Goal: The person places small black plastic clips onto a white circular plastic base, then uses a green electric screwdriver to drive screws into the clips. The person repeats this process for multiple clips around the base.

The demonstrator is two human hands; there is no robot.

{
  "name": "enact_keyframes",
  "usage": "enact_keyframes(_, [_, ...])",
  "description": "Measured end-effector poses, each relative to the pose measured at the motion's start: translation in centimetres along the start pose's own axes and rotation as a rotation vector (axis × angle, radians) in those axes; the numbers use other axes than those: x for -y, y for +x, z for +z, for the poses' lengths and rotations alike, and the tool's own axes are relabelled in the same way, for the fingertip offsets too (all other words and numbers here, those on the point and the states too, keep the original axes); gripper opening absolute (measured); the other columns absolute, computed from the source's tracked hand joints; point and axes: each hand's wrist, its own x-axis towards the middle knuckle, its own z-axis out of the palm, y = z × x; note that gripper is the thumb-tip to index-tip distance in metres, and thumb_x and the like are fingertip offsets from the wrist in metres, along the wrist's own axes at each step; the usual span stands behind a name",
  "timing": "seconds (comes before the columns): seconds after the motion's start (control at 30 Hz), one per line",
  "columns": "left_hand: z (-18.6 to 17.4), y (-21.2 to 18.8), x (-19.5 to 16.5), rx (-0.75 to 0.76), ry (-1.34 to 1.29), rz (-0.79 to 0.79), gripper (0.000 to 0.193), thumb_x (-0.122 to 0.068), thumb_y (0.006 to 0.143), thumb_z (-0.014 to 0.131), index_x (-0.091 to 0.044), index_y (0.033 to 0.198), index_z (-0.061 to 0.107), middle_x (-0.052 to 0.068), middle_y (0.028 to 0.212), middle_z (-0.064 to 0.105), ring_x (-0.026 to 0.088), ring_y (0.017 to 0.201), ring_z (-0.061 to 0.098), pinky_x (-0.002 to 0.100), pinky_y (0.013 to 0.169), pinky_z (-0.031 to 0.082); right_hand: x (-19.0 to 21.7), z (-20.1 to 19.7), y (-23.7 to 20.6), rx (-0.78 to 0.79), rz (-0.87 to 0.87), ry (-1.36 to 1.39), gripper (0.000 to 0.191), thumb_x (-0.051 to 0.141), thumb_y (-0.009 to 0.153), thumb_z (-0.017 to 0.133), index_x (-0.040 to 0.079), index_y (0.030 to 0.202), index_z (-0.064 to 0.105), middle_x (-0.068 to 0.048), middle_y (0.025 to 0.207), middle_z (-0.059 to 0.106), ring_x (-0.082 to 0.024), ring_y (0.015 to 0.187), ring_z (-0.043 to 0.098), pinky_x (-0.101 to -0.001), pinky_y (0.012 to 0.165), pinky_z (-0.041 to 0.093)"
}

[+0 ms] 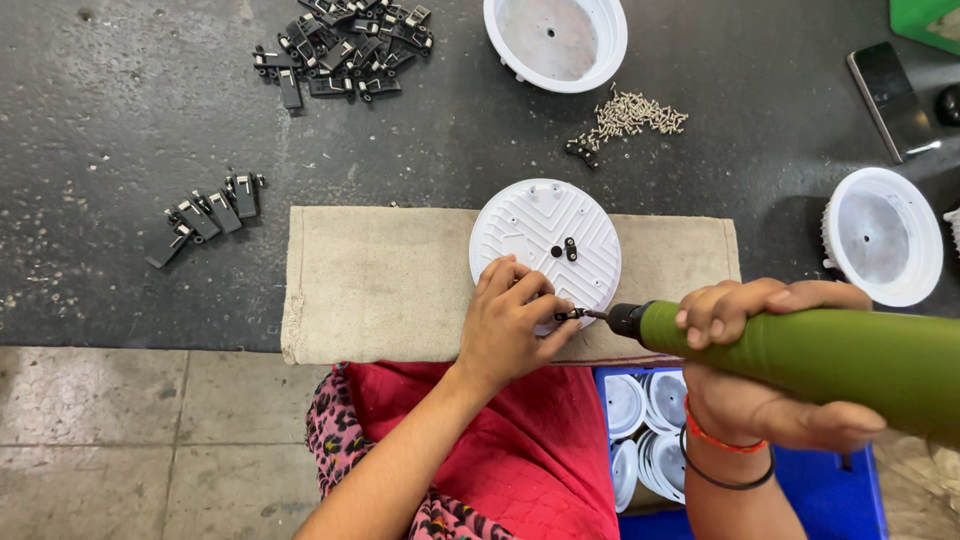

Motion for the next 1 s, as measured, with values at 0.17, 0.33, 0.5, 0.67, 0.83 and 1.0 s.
enact_keyframes(0.17, [-0.1,0.0,0.0,0.01,-0.009,-0.008,0.017,-0.026,0.076,0.086,-0.016,0.086,0.078,-0.001,0.089,0.065,0.023,0.098,0.058,0.043,0.105,0.044,-0.1,0.8,0.3,0.024,-0.009,0.005,0.099,0.094,0.075,0.05,0.005,0.114,0.038,-0.014,0.071,0.05,-0.025,0.06,0.049,-0.0402,0.058,0.049])
enact_keyframes(0.33, [-0.1,0.4,0.3,0.002,-0.014,-0.004,0.017,-0.027,0.075,0.086,-0.015,0.086,0.078,-0.001,0.089,0.065,0.023,0.097,0.058,0.044,0.105,0.043,-0.3,1.5,0.8,0.025,0.012,-0.002,0.093,0.09,0.075,0.057,0.006,0.111,0.037,-0.012,0.071,0.05,-0.024,0.058,0.048,-0.0399,0.057,0.05])
enact_keyframes(0.5, [-0.1,0.7,0.4,0.009,-0.032,-0.016,0.017,-0.026,0.076,0.085,-0.015,0.086,0.078,0.0,0.089,0.065,0.024,0.094,0.059,0.045,0.107,0.043,-0.4,2.2,1.2,0.069,0.021,-0.012,0.089,0.086,0.078,0.061,0.006,0.111,0.039,-0.01,0.073,0.05,-0.021,0.055,0.05,-0.0378,0.057,0.05])
enact_keyframes(0.67, [-0.1,0.7,0.3,0.002,-0.034,-0.012,0.015,-0.025,0.076,0.085,-0.014,0.085,0.078,0.0,0.088,0.065,0.024,0.094,0.059,0.048,0.111,0.042,0.0,2.4,1.2,0.087,0.054,0.029,0.082,0.078,0.081,0.066,0.006,0.11,0.041,-0.01,0.072,0.051,-0.02,0.054,0.051,-0.0385,0.058,0.05])
enact_keyframes(0.83, [-0.1,0.5,0.1,0.002,-0.026,-0.001,0.018,-0.026,0.077,0.085,-0.014,0.087,0.077,0.001,0.088,0.063,0.024,0.096,0.059,0.053,0.114,0.041,-0.1,2.1,2.2,0.209,0.069,0.109,0.071,0.069,0.09,0.069,0.006,0.11,0.043,-0.01,0.071,0.052,-0.019,0.057,0.052,-0.0381,0.063,0.05])
enact_keyframes(1.0, [-0.6,0.0,-1.0,0.022,0.019,0.038,0.029,-0.025,0.073,0.087,-0.015,0.097,0.074,0.001,0.105,0.065,0.025,0.108,0.058,0.055,0.114,0.04,1.3,1.1,4.0,0.284,0.097,0.229,0.063,0.06,0.098,0.073,0.004,0.113,0.047,-0.013,0.081,0.057,-0.022,0.069,0.056,-0.0364,0.071,0.049])
